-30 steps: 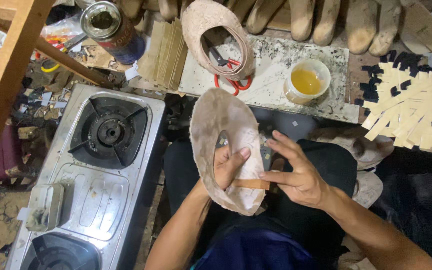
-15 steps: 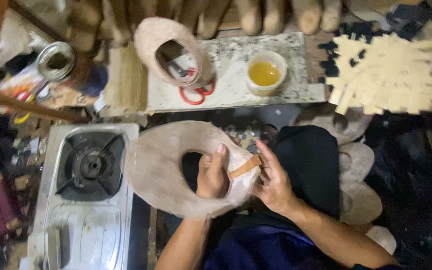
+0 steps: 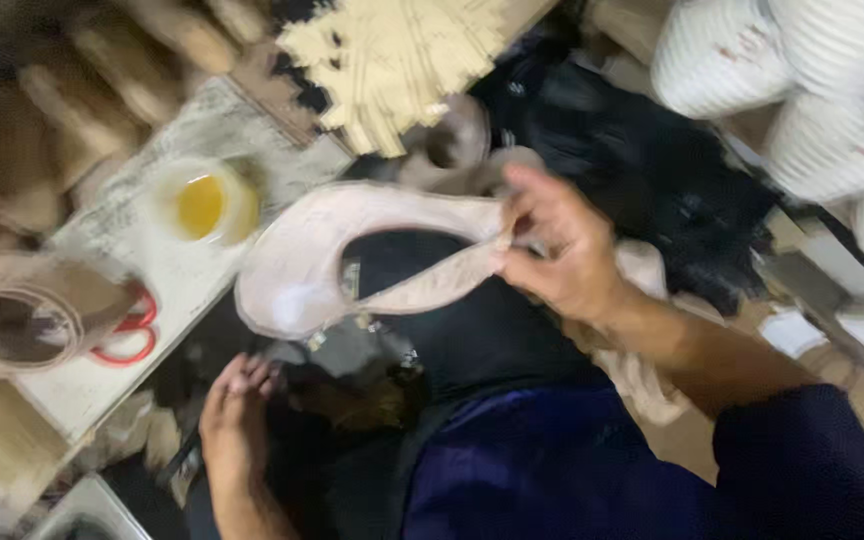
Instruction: The person sits at a workbench in a shoe workshop holding a fabric shoe upper, dips its edge into a cup of yellow glue, and runs a small stick along the glued edge while folding and pressing the edge over. They repeat the glue-and-fold cycle around the upper's opening, turning the piece as they work.
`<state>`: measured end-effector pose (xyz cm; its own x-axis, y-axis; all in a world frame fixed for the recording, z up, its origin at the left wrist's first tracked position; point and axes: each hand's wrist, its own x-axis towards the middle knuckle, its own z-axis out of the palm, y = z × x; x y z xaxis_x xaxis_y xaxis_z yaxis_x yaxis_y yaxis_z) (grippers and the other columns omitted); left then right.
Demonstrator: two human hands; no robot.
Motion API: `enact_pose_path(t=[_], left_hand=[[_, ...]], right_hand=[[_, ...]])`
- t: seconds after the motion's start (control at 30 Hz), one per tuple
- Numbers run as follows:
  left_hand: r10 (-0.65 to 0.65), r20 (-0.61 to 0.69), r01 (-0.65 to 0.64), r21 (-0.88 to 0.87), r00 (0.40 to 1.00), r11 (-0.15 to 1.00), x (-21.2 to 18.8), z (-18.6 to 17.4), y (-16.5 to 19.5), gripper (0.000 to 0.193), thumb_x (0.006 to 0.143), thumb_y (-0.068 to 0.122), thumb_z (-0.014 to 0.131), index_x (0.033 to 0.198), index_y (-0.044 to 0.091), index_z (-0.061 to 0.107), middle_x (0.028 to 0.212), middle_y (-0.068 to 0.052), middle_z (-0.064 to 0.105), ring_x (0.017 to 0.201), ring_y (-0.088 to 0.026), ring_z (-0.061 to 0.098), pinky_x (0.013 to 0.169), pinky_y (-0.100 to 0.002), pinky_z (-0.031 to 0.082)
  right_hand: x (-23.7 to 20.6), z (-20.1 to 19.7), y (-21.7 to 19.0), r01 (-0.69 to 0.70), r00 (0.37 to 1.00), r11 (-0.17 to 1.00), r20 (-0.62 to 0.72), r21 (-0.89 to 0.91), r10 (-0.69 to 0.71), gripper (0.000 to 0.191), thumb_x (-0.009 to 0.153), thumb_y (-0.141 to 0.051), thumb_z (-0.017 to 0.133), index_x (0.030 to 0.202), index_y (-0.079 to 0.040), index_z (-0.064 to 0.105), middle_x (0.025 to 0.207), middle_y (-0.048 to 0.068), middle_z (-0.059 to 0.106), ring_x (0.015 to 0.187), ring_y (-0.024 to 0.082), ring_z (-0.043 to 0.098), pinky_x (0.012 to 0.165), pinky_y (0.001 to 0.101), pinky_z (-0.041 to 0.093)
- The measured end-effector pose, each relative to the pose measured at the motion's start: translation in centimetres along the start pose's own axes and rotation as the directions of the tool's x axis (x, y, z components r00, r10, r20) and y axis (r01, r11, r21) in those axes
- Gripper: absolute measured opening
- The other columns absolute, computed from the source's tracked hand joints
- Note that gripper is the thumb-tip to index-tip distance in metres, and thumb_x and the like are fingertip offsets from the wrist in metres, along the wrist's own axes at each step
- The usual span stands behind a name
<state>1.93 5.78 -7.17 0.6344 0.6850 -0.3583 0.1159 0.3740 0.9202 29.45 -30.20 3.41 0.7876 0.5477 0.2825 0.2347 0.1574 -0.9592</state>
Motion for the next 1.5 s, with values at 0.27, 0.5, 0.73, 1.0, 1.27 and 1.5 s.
enact_pose_path(t=[0.27,0.5,0.73,1.0,1.27,1.5], left_hand=[[-0.091,-0.058,0.098,0.135,0.994,0.986,2.2,-0.4,-4.1,0.041,0.102,0.02,0.068,0.132,-0.007,0.058,0.12,-0.018,0.067,0.109,-0.024,0.067,0.096,-0.038,0.057],[-0.081,0.107,-0.054,0.871,0.991,0.489,2.8,1.3,-3.8,0.035,0.105,0.023,0.064,0.128,-0.003,0.068,0.124,-0.019,0.069,0.113,-0.025,0.064,0.098,-0.037,0.049],[-0.089,0.19,-0.08,0.731,0.978,0.678,1.4,2.7,-3.1,0.035,0.102,0.026,0.064,0.121,-0.002,0.07,0.11,-0.014,0.073,0.1,-0.022,0.066,0.088,-0.033,0.051],[-0.007,0.302,-0.196,0.635,0.953,0.748,0.4,3.9,-2.7,0.031,0.101,0.025,0.065,0.108,-0.004,0.072,0.098,-0.012,0.071,0.089,-0.019,0.064,0.08,-0.032,0.052],[-0.123,0.009,0.075,0.746,0.992,0.662,-0.1,3.9,-3.5,0.038,0.094,0.03,0.067,0.119,0.003,0.074,0.11,-0.014,0.077,0.106,-0.022,0.069,0.094,-0.034,0.051],[-0.159,0.015,0.085,0.793,0.987,0.603,-0.1,3.9,-3.2,0.043,0.092,0.031,0.067,0.125,0.003,0.071,0.118,-0.015,0.076,0.111,-0.024,0.07,0.096,-0.035,0.052]], right_hand=[[-7.4,-12.4,-6.4,-0.004,0.959,0.733,-0.21,-0.68,-0.19,0.078,0.097,-0.002,0.081,0.161,-0.001,0.037,0.113,0.014,0.069,0.098,0.017,0.068,0.089,0.0266,0.057],[-14.6,-17.7,-8.4,-0.437,0.899,0.339,-0.414,-0.833,0.14,0.068,0.091,-0.019,0.081,0.15,0.001,0.054,0.107,0.017,0.074,0.09,0.025,0.071,0.079,0.0354,0.058],[-15.5,-19.7,-6.8,-0.617,0.777,0.17,-0.56,-0.769,0.287,0.072,0.089,-0.029,0.08,0.151,-0.001,0.055,0.102,0.018,0.076,0.086,0.027,0.073,0.077,0.038,0.058],[-4.0,-17.6,1.9,-0.666,0.723,0.636,-0.549,-0.391,0.419,0.074,0.085,-0.029,0.081,0.146,-0.001,0.052,0.103,0.014,0.072,0.076,0.015,0.069,0.057,0.0284,0.055],[8.4,-14.6,10.0,-0.822,0.539,0.569,-0.366,-0.032,0.759,0.072,0.08,-0.021,0.084,0.143,-0.004,0.054,0.083,0.002,0.065,0.065,0.009,0.056,0.049,0.0254,0.043],[12.6,-13.0,14.4,-0.9,0.404,0.432,-0.273,0.05,0.873,0.041,0.087,-0.028,0.082,0.11,0.003,0.067,0.081,0.003,0.061,0.058,0.012,0.052,0.047,0.0287,0.037]])
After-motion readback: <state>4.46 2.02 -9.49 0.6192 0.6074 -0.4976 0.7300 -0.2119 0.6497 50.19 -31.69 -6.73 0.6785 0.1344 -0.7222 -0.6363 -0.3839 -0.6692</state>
